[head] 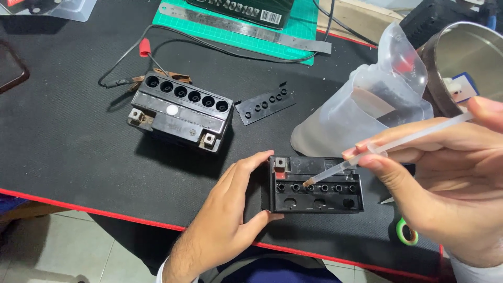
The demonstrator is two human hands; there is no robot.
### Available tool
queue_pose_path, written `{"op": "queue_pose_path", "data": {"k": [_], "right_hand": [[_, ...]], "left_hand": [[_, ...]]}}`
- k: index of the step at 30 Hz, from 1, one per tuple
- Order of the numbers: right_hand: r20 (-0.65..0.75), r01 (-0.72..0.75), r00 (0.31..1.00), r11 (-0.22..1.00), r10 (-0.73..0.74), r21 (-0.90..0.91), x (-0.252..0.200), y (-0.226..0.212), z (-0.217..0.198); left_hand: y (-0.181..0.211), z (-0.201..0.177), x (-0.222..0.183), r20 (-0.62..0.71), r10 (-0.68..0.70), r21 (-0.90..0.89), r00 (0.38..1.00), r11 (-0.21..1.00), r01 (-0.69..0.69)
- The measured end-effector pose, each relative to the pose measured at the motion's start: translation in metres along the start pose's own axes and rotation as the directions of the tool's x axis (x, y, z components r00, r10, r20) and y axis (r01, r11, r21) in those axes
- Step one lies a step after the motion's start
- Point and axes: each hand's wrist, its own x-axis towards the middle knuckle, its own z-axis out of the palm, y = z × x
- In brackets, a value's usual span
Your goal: Refilling the electrolyte levels in a lead-acid battery using a syringe to transfer liquid from a container.
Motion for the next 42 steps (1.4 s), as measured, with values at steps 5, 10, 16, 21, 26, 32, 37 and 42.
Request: {"op": "queue_pose_path", "data": {"k": [5,10,16,21,26,32,37,42], "right_hand": [[0.001,0.081,0.997,0.996,-0.081,0.043,-0.002,0.006,-0.001],[-0.003,0.033,0.999,0.999,-0.033,0.003,-0.005,0.004,-0.002],[0.007,0.027,1.000,0.999,-0.028,0.036,-0.007,0.011,-0.003],[0.029,0.064,0.997,0.996,-0.066,0.063,-0.011,0.022,-0.005],[0.011,0.004,1.000,1.000,-0.004,0.023,-0.011,0.022,-0.003],[0.058,-0.100,0.993,0.994,0.102,-0.036,-0.019,0.030,-0.009],[0.098,-0.170,0.981,0.985,0.170,-0.006,-0.028,0.037,-0.013],[0.103,-0.160,0.982,0.987,0.156,0.031,-0.039,0.050,-0.014]], "left_hand": [[0.001,0.000,0.001,0.011,-0.004,-0.004,1.000,1.000,0.004],[0.004,0.000,0.003,0.024,-0.017,-0.003,1.000,1.000,0.017],[0.006,0.001,0.014,-0.005,-0.001,0.008,1.000,1.000,0.001],[0.010,-0.011,0.026,0.123,0.001,0.027,0.992,1.000,-0.004],[0.008,-0.021,0.039,0.222,-0.054,0.003,0.974,0.998,0.055],[-0.001,-0.018,0.041,0.175,-0.042,-0.039,0.984,0.998,0.049],[-0.005,-0.018,0.040,0.155,-0.008,-0.034,0.988,0.999,0.014],[-0.007,-0.016,0.039,0.135,0.023,-0.027,0.991,0.999,-0.020]]}}
